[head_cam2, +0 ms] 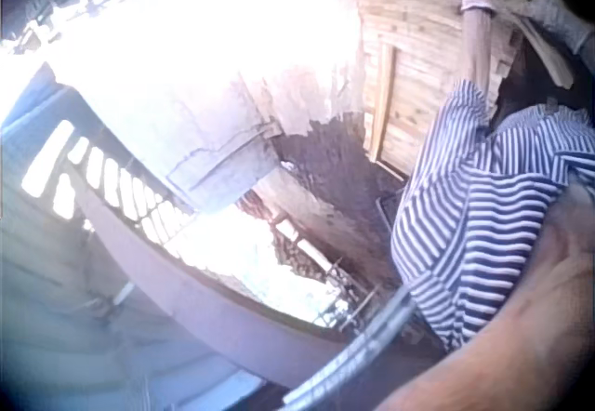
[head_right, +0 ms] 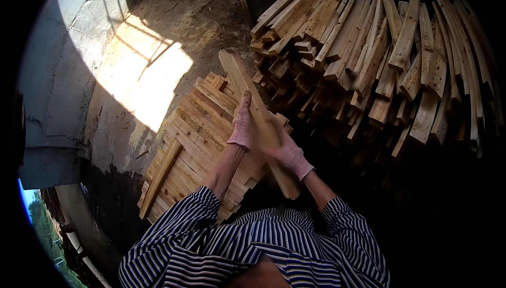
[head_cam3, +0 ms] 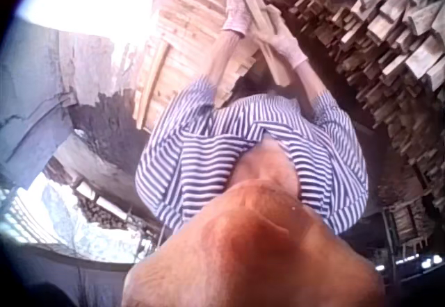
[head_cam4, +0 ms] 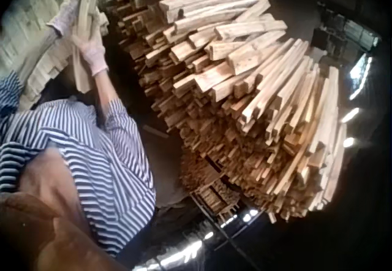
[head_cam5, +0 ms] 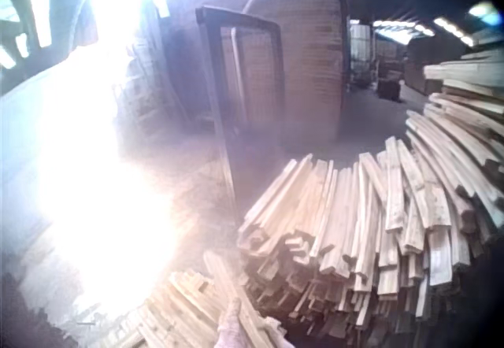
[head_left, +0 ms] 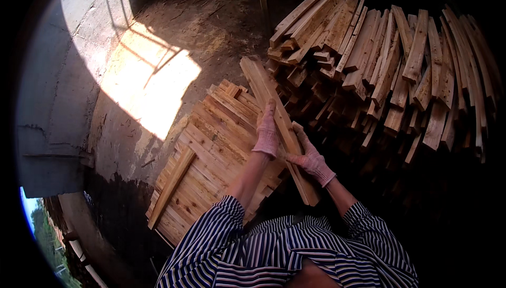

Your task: The person repeatedly picks up wooden planks from a large pile and stacks them into a neat pile on the floor. The person wears gloves and handles the planks by hand, arranging them in layers.

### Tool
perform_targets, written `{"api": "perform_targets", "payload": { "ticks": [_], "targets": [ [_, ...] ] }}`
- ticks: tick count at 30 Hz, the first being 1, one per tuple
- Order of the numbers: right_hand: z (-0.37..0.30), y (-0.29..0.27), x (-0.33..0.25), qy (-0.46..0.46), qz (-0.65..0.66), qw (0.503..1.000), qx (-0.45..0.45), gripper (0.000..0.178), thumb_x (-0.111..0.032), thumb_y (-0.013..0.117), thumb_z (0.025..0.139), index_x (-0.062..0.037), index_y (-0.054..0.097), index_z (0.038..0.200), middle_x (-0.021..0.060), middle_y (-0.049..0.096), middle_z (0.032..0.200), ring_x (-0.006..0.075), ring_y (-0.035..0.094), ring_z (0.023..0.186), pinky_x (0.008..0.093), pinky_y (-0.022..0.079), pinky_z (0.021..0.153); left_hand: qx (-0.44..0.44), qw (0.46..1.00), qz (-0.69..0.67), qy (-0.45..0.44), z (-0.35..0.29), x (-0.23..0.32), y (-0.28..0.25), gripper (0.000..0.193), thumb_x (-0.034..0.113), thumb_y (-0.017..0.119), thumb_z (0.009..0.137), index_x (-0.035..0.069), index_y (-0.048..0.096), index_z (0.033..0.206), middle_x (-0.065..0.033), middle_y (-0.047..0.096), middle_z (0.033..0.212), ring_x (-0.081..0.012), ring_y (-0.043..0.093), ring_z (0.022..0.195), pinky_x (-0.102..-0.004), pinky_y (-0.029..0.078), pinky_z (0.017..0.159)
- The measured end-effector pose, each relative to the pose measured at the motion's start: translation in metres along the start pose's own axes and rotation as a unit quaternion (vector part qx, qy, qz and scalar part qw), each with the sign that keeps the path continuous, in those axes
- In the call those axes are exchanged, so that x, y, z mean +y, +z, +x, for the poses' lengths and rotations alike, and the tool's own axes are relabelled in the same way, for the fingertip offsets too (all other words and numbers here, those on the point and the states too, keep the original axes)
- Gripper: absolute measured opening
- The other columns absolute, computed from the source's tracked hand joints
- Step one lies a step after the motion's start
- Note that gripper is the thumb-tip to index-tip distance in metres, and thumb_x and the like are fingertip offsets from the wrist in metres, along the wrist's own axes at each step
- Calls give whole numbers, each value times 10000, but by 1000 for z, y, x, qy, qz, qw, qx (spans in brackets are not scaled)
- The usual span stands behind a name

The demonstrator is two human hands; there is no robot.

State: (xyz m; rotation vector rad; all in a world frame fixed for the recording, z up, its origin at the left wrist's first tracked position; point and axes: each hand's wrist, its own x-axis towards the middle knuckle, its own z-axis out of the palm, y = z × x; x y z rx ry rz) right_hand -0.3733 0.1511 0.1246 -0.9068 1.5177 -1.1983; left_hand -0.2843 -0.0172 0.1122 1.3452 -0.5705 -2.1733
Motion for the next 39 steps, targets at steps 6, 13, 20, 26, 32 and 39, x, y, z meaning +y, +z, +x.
{"api": "perform_targets", "payload": {
  "ticks": [6, 13, 20, 26, 32, 39],
  "targets": [
    [66, 15, -2, 110, -214, 968, -67, 894, -448, 746, 828, -288, 310, 1592, 175, 547, 1439, 320, 552, 1312, 357, 454, 1077, 116, 903, 371, 185, 9, -25, -96, 1077, 624, 696, 872, -6, 184, 1581, -252, 435, 1503, -361, 460, 1368, -407, 385, 1129],
    [178, 29, 45, 44, -458, 878, -132, 629, -464, 470, 1015, -337, 261, 1595, 197, 559, 1392, 352, 629, 1189, 482, 522, 963, 160, 642, 750, 5, 2, -40, -142, 1408, 627, 798, 718, -19, -104, 1585, -305, -26, 1656, -439, -20, 1544, -437, 132, 1252],
    [194, 11, 61, 44, -399, 871, -285, 676, -328, 518, 1012, -312, 200, 1609, 286, 438, 1462, 431, 575, 1236, 503, 493, 992, 139, 600, 788, 13, 18, -59, -167, 1406, 730, 735, 720, -40, -61, 1584, -314, -19, 1654, -477, -37, 1533, -539, 34, 1243],
    [206, -15, 50, 29, -490, 804, -337, 780, -405, 541, 999, -308, 93, 1630, 224, 438, 1505, 369, 554, 1300, 489, 472, 1049, 187, 568, 771, 219, 70, -27, -124, 1084, 678, 617, 870, 96, 91, 1619, -293, 62, 1656, -490, 43, 1527, -574, 91, 1232],
    [181, -52, 108, 9, -305, 952, -20, 722, -455, 494, 1011, -184, 205, 1615, 163, 416, 1569, 343, 457, 1405, 424, 381, 1162, 40, 406, 849, 337, 167, 46, -54, 590, 549, 457, 1011, 155, 521, 1445, -223, 321, 1597, -465, 211, 1497, -579, 143, 1228],
    [2, -52, 239, 131, 299, 863, 386, 743, -540, 456, 1028, -22, 350, 1550, 126, 375, 1592, 270, 349, 1471, 356, 258, 1217, 38, 373, 860, 346, 198, 34, -93, 444, 432, 455, 1031, 124, 700, 1238, -107, 506, 1492, -381, 283, 1486, -553, 133, 1234]
  ]
}}
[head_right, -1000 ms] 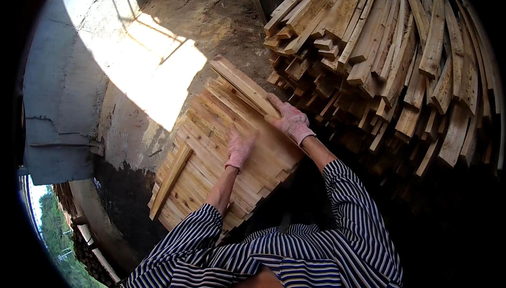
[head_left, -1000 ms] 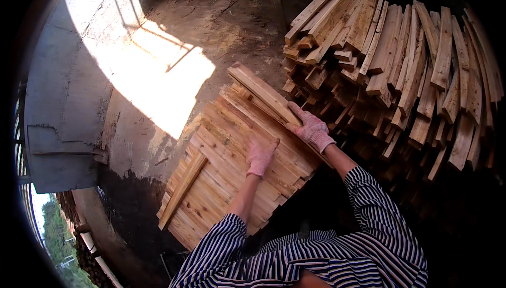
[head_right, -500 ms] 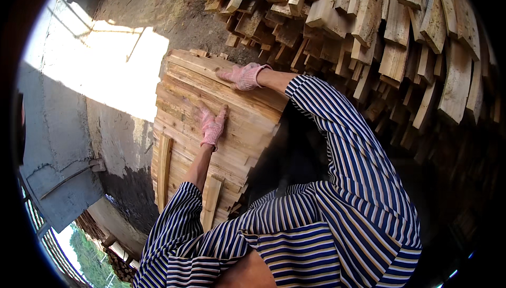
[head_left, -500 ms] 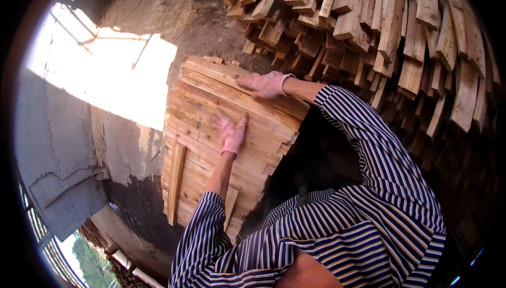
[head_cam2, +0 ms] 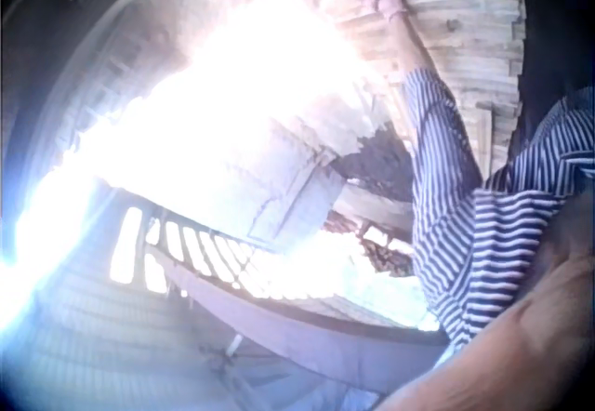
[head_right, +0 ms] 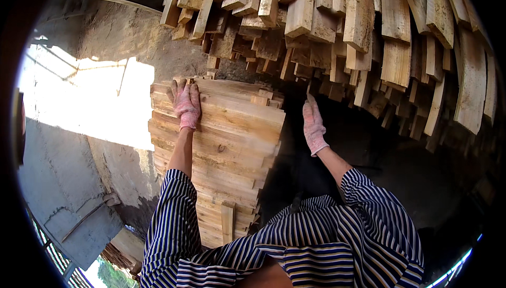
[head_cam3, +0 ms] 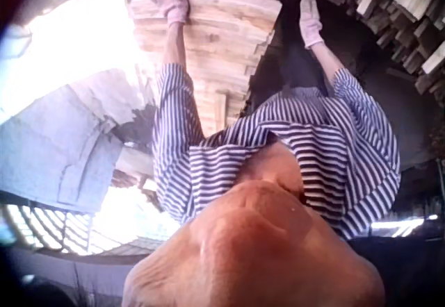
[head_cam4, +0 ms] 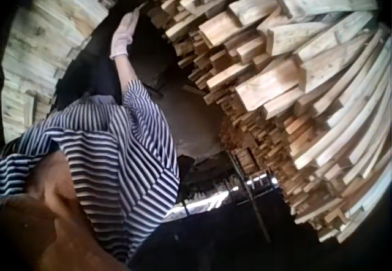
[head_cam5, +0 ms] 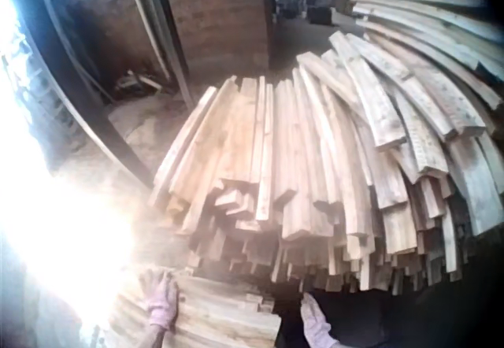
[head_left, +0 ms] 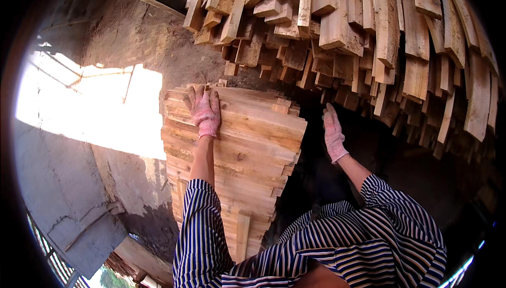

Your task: The person repeatedly picks up wooden planks from a large pile and stacks them into a neat pile on the floor. The person wears gloves and handles the planks by hand, arranging them in layers.

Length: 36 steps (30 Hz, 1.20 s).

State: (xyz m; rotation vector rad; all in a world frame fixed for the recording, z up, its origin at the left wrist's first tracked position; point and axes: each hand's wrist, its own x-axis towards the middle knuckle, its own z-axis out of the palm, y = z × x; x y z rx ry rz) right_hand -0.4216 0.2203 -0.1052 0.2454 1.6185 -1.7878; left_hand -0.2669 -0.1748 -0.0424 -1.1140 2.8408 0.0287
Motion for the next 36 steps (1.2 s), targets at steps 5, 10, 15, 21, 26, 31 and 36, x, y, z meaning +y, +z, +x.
{"api": "perform_targets", "payload": {
  "ticks": [5, 10, 15, 21, 26, 31, 36],
  "targets": [
    [-26, 78, 12, 311, 55, 935, 160, 916, -767, 481, 915, -23, 469, 1450, 137, 563, 1406, 274, 463, 1351, 381, 340, 1156, 61, 998, -17, 14, 3, -4, 5, 445, 417, 461, 1028, 86, 727, 1161, -111, 566, 1422, -370, 331, 1459, -547, 151, 1227],
    [-31, 78, 28, 235, 181, 955, 17, 838, -763, 380, 955, -91, 493, 1441, 141, 552, 1424, 287, 472, 1338, 411, 326, 1168, 63, 998, -18, 11, 0, -11, 10, 468, 444, 438, 1034, 100, 712, 1191, -104, 573, 1427, -357, 337, 1458, -547, 163, 1220],
    [-51, 64, 92, 263, 73, 955, 117, 1000, -854, 344, 894, -70, 441, 1506, 143, 472, 1519, 319, 399, 1406, 488, 288, 1178, 62, 998, 27, 20, 1, -18, 18, 485, 469, 412, 1041, 126, 678, 1260, -83, 531, 1475, -354, 335, 1462, -546, 172, 1216],
    [-92, 71, 76, 369, 73, 921, 99, 1104, -913, 342, 832, -76, 313, 1551, 170, 376, 1545, 359, 373, 1404, 488, 299, 1159, 126, 992, 13, -11, -40, -21, 17, 560, 526, 424, 1027, 189, 481, 1471, -213, 373, 1567, -419, 286, 1476, -564, 173, 1213],
    [-146, -8, 80, 303, 148, 930, 147, 1025, -702, 499, 947, -106, 15, 1627, 187, 59, 1690, 424, 257, 1505, 593, 286, 1173, -43, 989, -137, -29, -113, -9, -3, 642, 517, 432, 1029, 130, 383, 1539, -265, 284, 1592, -460, 283, 1458, -545, 253, 1181],
    [-193, 37, -40, 208, -122, 968, -63, 929, -480, 596, 978, -65, 72, 1624, 163, 324, 1621, 335, 492, 1349, 474, 411, 1095, -54, 919, -354, -164, -108, -24, -49, 582, 528, 489, 1032, 57, 590, 1359, -204, 648, 1275, -351, 592, 1212, -395, 447, 1041],
    [-113, 69, -92, -35, -177, 980, -87, 830, -313, 639, 979, -60, 168, 1615, 155, 460, 1504, 225, 546, 1228, 336, 457, 1000, -14, 795, -606, 24, -33, 86, -141, 463, 383, 622, 1003, 54, 594, 1328, -216, 683, 1211, -336, 652, 1129, -369, 497, 956]
  ]
}}
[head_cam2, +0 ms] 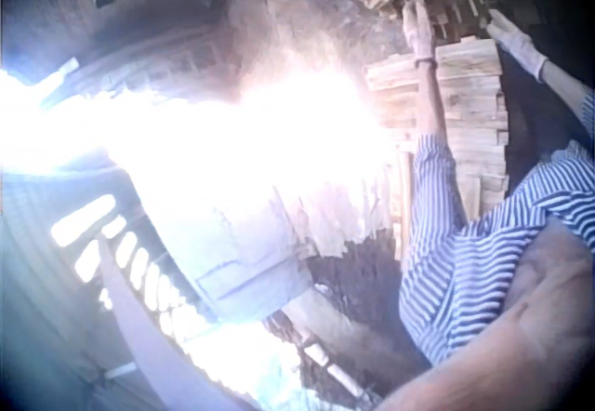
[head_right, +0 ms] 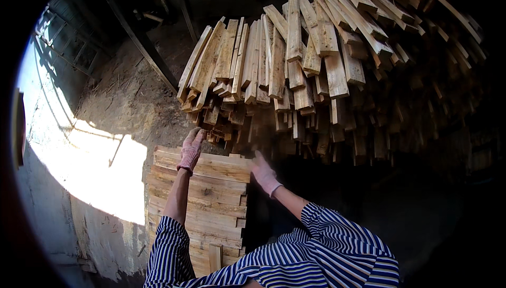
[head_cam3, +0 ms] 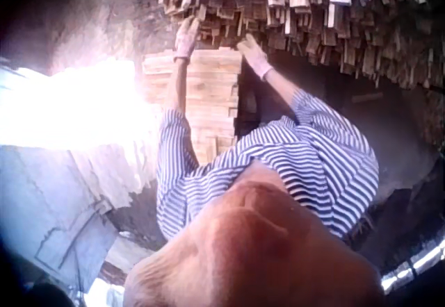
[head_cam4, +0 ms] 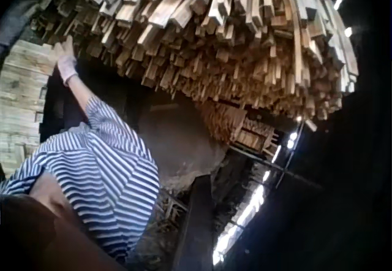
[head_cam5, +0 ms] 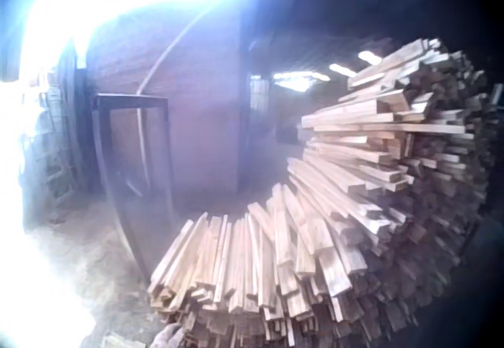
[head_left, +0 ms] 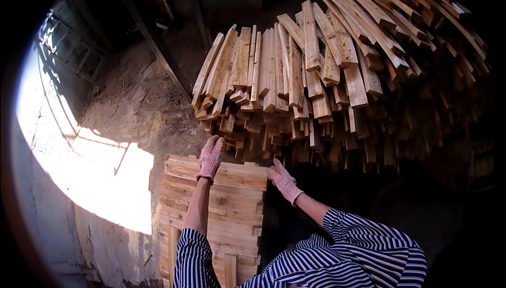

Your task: The person repeatedly picks up wooden planks from a large pile and stacks them into a neat pile on the floor. The person wears gloves and handles the planks by hand, arranging them in layers.

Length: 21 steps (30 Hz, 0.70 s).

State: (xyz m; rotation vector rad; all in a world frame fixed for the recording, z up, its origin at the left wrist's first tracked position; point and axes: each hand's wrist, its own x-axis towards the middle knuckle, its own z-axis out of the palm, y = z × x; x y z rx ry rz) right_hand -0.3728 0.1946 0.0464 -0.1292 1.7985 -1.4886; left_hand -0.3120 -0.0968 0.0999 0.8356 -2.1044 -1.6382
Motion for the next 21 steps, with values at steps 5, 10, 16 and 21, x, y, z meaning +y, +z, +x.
{"api": "perform_targets", "payload": {
  "ticks": [5, 10, 16, 21],
  "targets": [
    [78, 1, -100, -126, 44, 988, 78, 760, -281, 660, 968, -45, 276, 1579, 141, 567, 1385, 242, 574, 1167, 320, 458, 983, 3, 977, 197, 77, 91, 108, 90, 521, 396, 676, 952, 76, 583, 1352, -191, 682, 1235, -341, 658, 1126, -400, 524, 947],
    [112, 17, -159, -109, -45, 990, 76, 595, -313, 673, 950, -15, 434, 1406, 200, 630, 1234, 320, 601, 1106, 394, 480, 941, -51, 885, 463, -1, 142, 179, 148, 669, 606, 672, 845, 67, 626, 1239, -185, 730, 984, -332, 723, 895, -442, 579, 788],
    [119, 33, -205, -54, -142, 988, 33, 1064, -379, 744, 846, 5, 87, 1590, 264, 528, 1404, 382, 563, 1267, 432, 462, 1039, -60, 833, 550, -23, 180, 181, 159, 816, 549, 761, 745, -65, 567, 1246, -199, 709, 1025, -345, 729, 955, -466, 606, 771],
    [130, -7, -227, -129, -212, 969, 13, 576, -312, 681, 893, -19, 500, 1355, 226, 684, 1149, 406, 650, 1067, 442, 507, 903, -58, 830, 540, -124, 198, 178, 172, 712, 337, 827, 725, 33, 548, 1305, -205, 466, 1409, -446, 503, 1304, -542, 551, 964]
  ]
}}
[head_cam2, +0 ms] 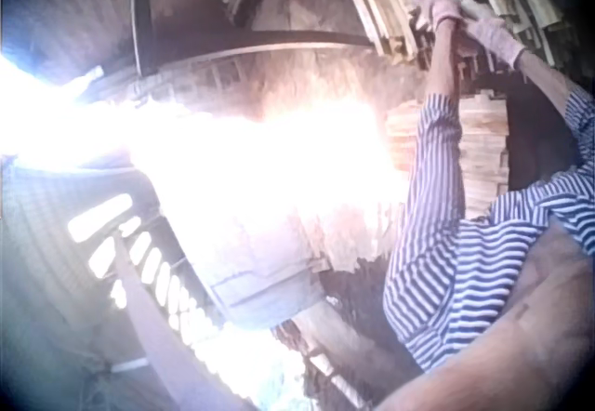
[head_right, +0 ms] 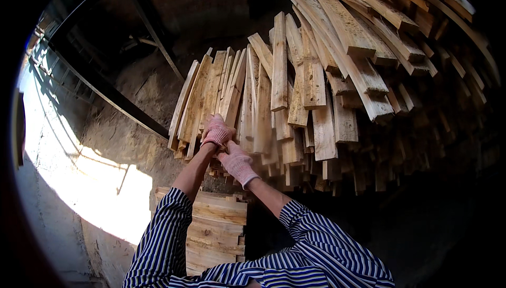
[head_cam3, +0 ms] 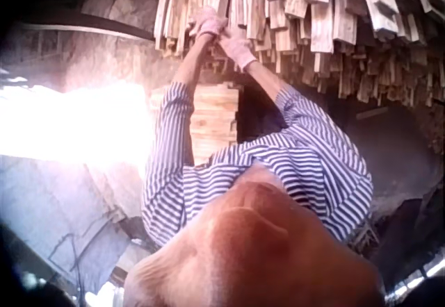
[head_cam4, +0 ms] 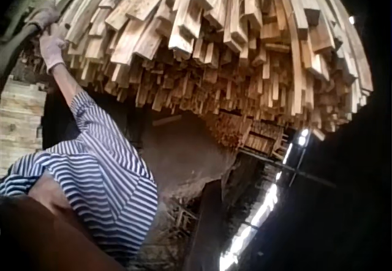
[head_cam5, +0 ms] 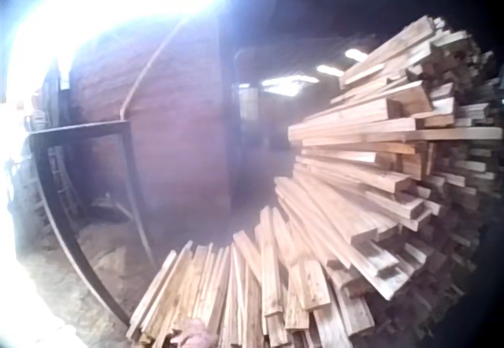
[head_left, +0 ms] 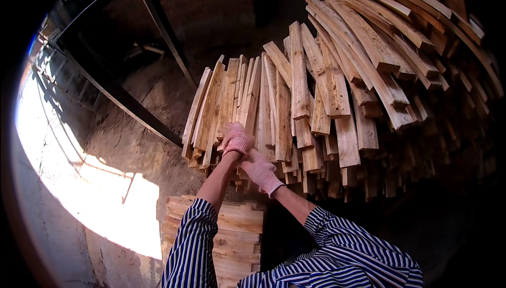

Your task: The person repeatedly picks up wooden planks from a large pile and stacks them into a neat pile on the floor. The person wears gloves and handles the planks by hand, arranging them in layers.

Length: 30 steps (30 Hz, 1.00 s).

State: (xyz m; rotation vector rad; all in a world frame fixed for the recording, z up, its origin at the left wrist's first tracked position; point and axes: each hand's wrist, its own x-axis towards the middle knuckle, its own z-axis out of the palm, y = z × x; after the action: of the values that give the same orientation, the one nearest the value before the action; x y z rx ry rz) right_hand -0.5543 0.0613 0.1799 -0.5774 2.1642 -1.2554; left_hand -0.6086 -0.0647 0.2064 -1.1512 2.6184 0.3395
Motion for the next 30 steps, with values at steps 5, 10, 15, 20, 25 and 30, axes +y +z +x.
{"api": "perform_targets", "payload": {
  "ticks": [5, 10, 15, 20, 25, 30],
  "targets": [
    [0, -8, 68, -19, 6, 988, 152, 368, -261, 638, 957, -37, 626, 1248, 181, 673, 1232, 326, 648, 1112, 390, 507, 912, 80, 996, -43, 27, -32, 31, 26, 606, 258, 794, 781, 73, 519, 1288, -193, 444, 1392, -443, 559, 1232, -547, 574, 889],
    [-32, 9, 62, 12, 309, 949, 61, 470, -341, 610, 1004, -77, 543, 1387, 122, 636, 1325, 233, 599, 1192, 356, 489, 968, 24, 993, -119, 5, -70, -18, 6, 628, 319, 791, 782, 72, 496, 1278, -241, 539, 1313, -443, 664, 1072, -522, 579, 834],
    [-23, -14, 32, 161, 511, 843, -46, 577, -364, 618, 1002, -61, 454, 1465, 90, 528, 1462, 245, 522, 1276, 401, 476, 1019, -49, 996, -71, 25, -188, -45, -23, 668, 345, 775, 843, 61, 423, 1336, -238, 561, 1304, -409, 649, 1099, -499, 551, 874],
    [-54, 33, 42, 216, 513, 814, -167, 495, -246, 729, 919, -44, 598, 1351, 85, 682, 1215, 226, 626, 1167, 414, 528, 990, -49, 996, -34, 74, -298, -110, 31, 983, 368, 777, 823, 65, 210, 1567, -278, 371, 1522, -465, 580, 1215, -508, 494, 1015],
    [-126, 29, 50, 184, 591, 738, -270, 356, -132, 676, 935, -37, 624, 1274, 64, 707, 1131, 144, 701, 980, 296, 597, 872, -36, 900, -431, 55, -244, -172, 31, 603, 237, 753, 905, 40, 510, 1421, -208, 654, 1245, -296, 656, 1138, -388, 531, 973],
    [-176, 64, 111, 126, 640, 706, -277, 435, -120, 678, 959, 97, 552, 1315, 145, 636, 1319, 188, 622, 1187, 313, 489, 1073, 147, 930, -307, 141, -98, -103, 14, 487, 238, 702, 951, 101, 550, 1392, -126, 682, 1266, -250, 670, 1136, -358, 542, 937]
  ]
}}
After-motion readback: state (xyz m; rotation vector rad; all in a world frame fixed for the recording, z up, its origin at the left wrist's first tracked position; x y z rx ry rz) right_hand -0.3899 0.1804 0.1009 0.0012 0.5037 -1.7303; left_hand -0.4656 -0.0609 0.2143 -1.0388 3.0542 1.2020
